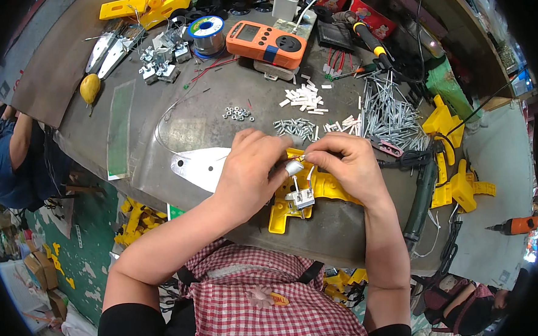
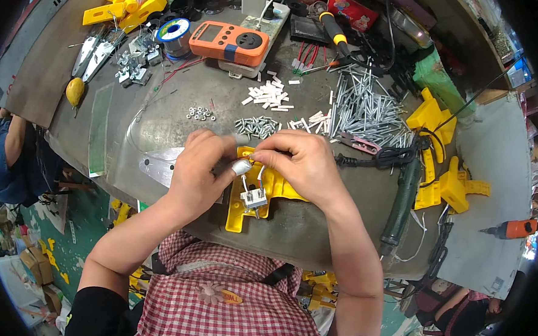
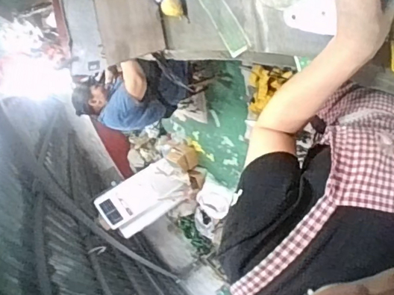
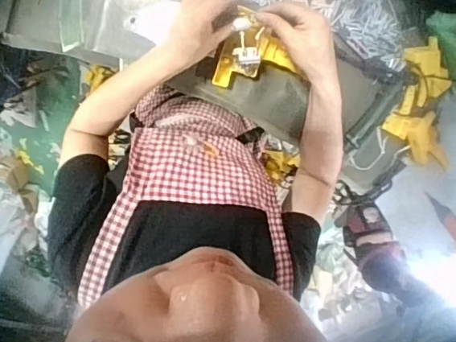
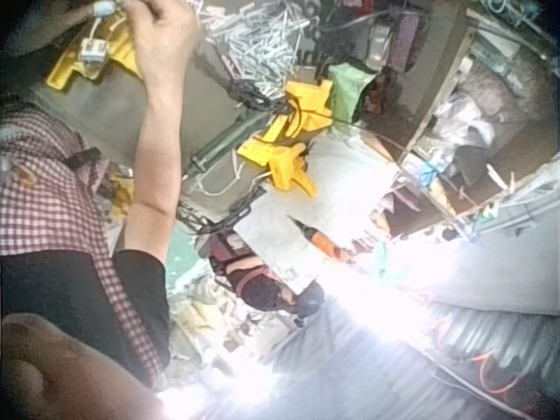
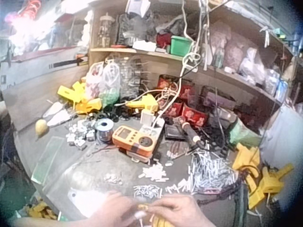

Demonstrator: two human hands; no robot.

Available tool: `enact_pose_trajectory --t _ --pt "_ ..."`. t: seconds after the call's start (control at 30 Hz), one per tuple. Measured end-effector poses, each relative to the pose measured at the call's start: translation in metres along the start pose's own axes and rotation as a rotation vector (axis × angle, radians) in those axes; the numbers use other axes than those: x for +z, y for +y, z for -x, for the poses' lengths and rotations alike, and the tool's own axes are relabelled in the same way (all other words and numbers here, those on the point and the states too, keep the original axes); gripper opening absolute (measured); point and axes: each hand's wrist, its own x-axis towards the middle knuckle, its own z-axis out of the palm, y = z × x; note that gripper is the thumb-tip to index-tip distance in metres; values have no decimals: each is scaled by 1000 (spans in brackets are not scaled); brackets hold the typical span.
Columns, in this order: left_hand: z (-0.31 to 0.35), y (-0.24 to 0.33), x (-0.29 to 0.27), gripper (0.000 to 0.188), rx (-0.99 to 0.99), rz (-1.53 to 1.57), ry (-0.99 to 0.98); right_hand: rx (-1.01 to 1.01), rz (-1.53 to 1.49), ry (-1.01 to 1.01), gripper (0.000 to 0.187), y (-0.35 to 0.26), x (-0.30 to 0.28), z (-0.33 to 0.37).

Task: Soldering internal components and assembling the plastic housing for a handheld electronic tool.

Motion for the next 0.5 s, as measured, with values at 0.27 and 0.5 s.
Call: enact_pose_trajectory --t 0.27,0.5 --pt "-1 -3 -6 16 -164 141 -83 11 36 -9 15 -3 -6 0" --pt "-3 -1 -10 14 -192 144 -147 -183 237 107 16 -5 7 0"
